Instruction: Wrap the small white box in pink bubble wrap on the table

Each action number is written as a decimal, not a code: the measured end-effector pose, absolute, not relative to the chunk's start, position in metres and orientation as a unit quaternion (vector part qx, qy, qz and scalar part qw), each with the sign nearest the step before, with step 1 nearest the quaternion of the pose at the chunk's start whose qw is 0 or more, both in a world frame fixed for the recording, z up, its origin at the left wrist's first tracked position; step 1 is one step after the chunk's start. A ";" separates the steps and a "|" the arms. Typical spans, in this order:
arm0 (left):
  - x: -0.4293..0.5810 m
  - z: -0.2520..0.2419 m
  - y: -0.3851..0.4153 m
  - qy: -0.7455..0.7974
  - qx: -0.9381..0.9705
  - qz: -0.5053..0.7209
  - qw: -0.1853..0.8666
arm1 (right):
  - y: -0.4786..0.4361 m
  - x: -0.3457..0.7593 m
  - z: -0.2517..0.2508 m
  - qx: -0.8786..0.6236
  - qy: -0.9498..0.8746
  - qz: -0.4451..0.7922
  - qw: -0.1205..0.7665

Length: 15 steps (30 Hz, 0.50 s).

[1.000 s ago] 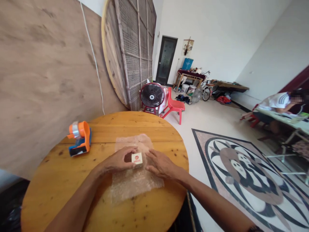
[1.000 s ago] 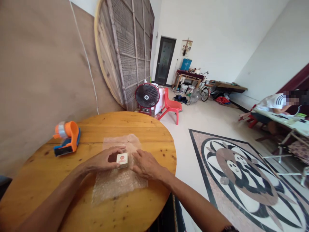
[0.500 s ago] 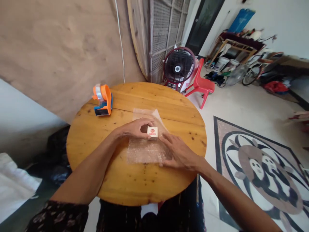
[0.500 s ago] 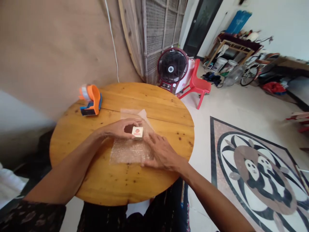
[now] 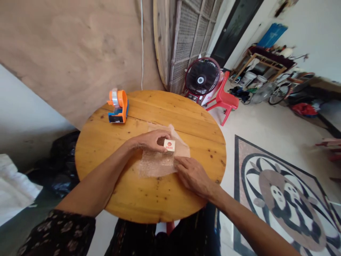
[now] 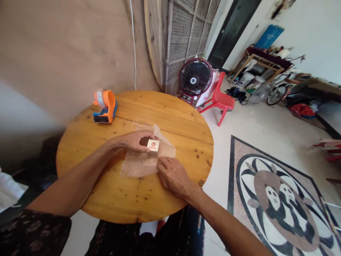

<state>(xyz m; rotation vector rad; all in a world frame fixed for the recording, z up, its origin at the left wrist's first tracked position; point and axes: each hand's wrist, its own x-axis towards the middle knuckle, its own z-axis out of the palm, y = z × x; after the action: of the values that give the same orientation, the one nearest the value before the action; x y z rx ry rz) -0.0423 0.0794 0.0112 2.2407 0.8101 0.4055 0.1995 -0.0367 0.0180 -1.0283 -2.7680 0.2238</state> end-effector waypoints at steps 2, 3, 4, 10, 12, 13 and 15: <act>-0.042 0.011 0.079 0.305 0.867 0.171 0.354 | -0.034 0.196 0.020 -0.355 -0.926 0.082 0.099; -0.042 0.010 0.079 0.304 0.867 0.177 0.353 | -0.032 0.194 0.022 -0.358 -0.923 0.091 0.105; -0.042 0.009 0.080 0.304 0.867 0.179 0.351 | -0.030 0.192 0.023 -0.361 -0.921 0.101 0.111; -0.042 0.005 0.083 0.291 0.875 0.196 0.335 | -0.012 0.190 0.032 -0.362 -0.904 0.164 0.156; -0.041 0.008 0.082 0.280 0.877 0.192 0.340 | -0.006 0.188 0.036 -0.367 -0.897 0.177 0.174; -0.041 0.009 0.081 0.280 0.876 0.189 0.345 | -0.003 0.187 0.038 -0.367 -0.894 0.179 0.184; -0.042 0.010 0.081 0.283 0.876 0.175 0.349 | 0.003 0.184 0.041 -0.374 -0.892 0.179 0.181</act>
<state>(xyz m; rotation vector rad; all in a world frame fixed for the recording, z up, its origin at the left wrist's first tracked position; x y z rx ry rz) -0.0416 0.0811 0.0105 2.2701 0.7344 0.4543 0.1843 0.0033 0.0408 -1.0555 -2.5183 0.5048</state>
